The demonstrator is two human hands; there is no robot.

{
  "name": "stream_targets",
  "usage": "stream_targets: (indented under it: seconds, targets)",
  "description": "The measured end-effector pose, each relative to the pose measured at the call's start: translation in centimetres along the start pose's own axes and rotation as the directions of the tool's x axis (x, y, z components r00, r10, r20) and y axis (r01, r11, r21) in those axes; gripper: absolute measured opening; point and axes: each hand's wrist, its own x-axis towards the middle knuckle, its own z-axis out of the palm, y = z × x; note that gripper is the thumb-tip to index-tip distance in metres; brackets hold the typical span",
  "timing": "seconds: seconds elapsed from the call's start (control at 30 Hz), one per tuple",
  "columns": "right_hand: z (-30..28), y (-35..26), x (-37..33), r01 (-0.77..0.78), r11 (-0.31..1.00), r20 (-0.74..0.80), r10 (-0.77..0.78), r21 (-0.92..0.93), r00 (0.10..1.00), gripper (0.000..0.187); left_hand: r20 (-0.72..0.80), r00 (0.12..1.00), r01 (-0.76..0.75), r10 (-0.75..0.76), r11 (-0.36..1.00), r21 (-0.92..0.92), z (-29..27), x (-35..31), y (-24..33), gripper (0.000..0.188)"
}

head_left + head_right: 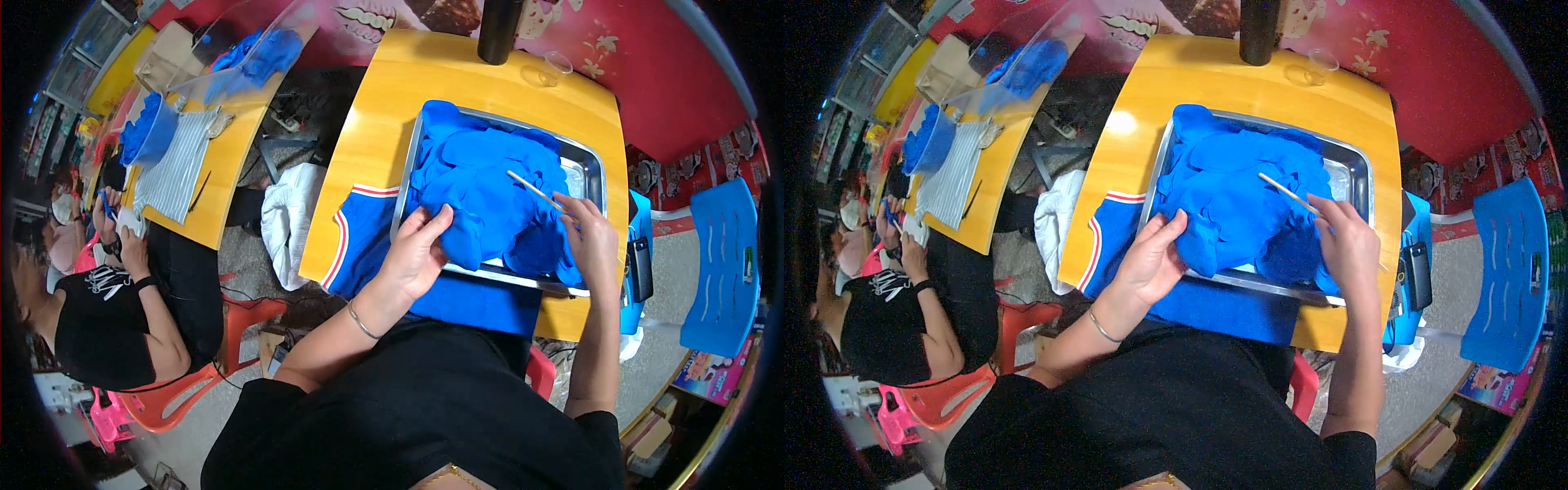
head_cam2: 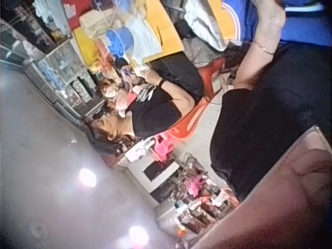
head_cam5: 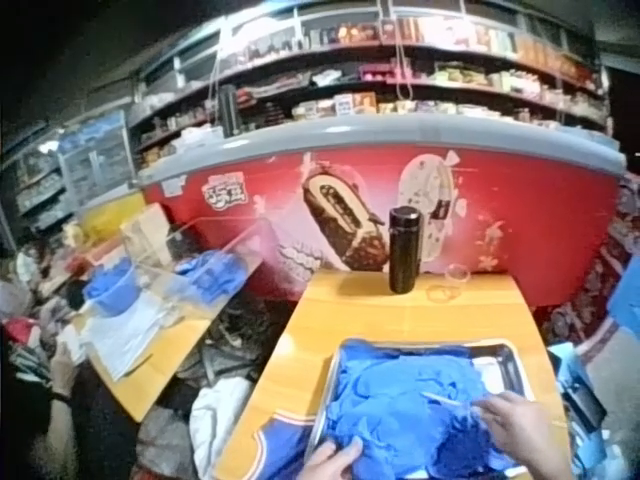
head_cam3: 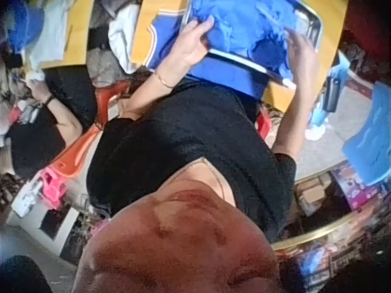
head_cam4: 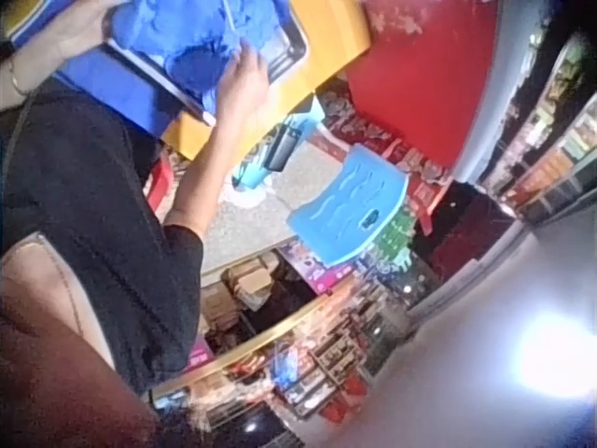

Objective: Applying small white components to blue fabric pieces using an applicator tool at a workshop table.

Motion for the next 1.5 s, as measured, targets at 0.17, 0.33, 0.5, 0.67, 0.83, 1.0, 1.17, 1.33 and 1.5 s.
stream_targets:
  seconds: [0.17,0.33,0.5,0.67,0.83,1.0,1.17,1.33,1.5]
  targets:
    - [3.9,-4.2,-0.3,-0.054,0.677,-0.016,0.097,0.734,0.995,0.034,-0.016,0.999,0.039,-0.04,0.995,-0.089,0.0,0.0,-1.5,0.028]
    - [6.2,-7.7,-1.4,-0.421,0.166,0.362,0.297,0.892,0.884,0.033,-0.07,0.996,-0.069,0.061,0.991,-0.117,2.3,-1.0,-2.3,0.02]
    - [6.0,-7.8,-1.1,-0.381,0.307,0.309,0.259,0.872,0.915,0.031,-0.073,0.981,-0.179,0.18,0.984,0.023,2.2,-1.4,-2.8,0.018]
    - [5.5,-10.1,-0.8,-0.198,0.234,0.128,0.286,0.952,0.95,0.026,0.037,0.958,-0.284,0.285,0.959,-0.019,1.8,-1.1,-3.0,0.019]
    - [5.1,-9.7,-0.8,-0.28,0.282,0.186,0.318,0.918,0.93,0.024,-0.015,0.986,-0.168,0.167,0.982,-0.092,1.8,-1.5,-2.6,0.019]
    - [3.0,-9.6,0.4,-0.144,0.615,0.023,0.2,0.775,0.98,0.022,0.08,0.992,-0.071,0.094,0.964,-0.256,1.3,-1.4,-2.7,0.012]
    - [-0.9,-10.5,0.3,-0.187,-0.064,0.159,-0.307,0.98,0.938,0.022,0.402,0.9,-0.043,0.169,0.952,-0.304,1.5,-1.7,-0.7,0.076]
    - [0.6,-9.3,1.3,0.273,0.652,0.006,-0.392,0.707,0.92,0.026,0.355,0.922,-0.005,0.156,0.92,-0.391,1.9,-3.0,-0.4,0.082]
    - [0.6,-10.8,1.9,0.348,0.889,0.011,-0.368,0.297,0.93,0.027,0.355,0.933,0.061,0.055,0.949,-0.309,2.2,-2.7,-0.4,0.082]
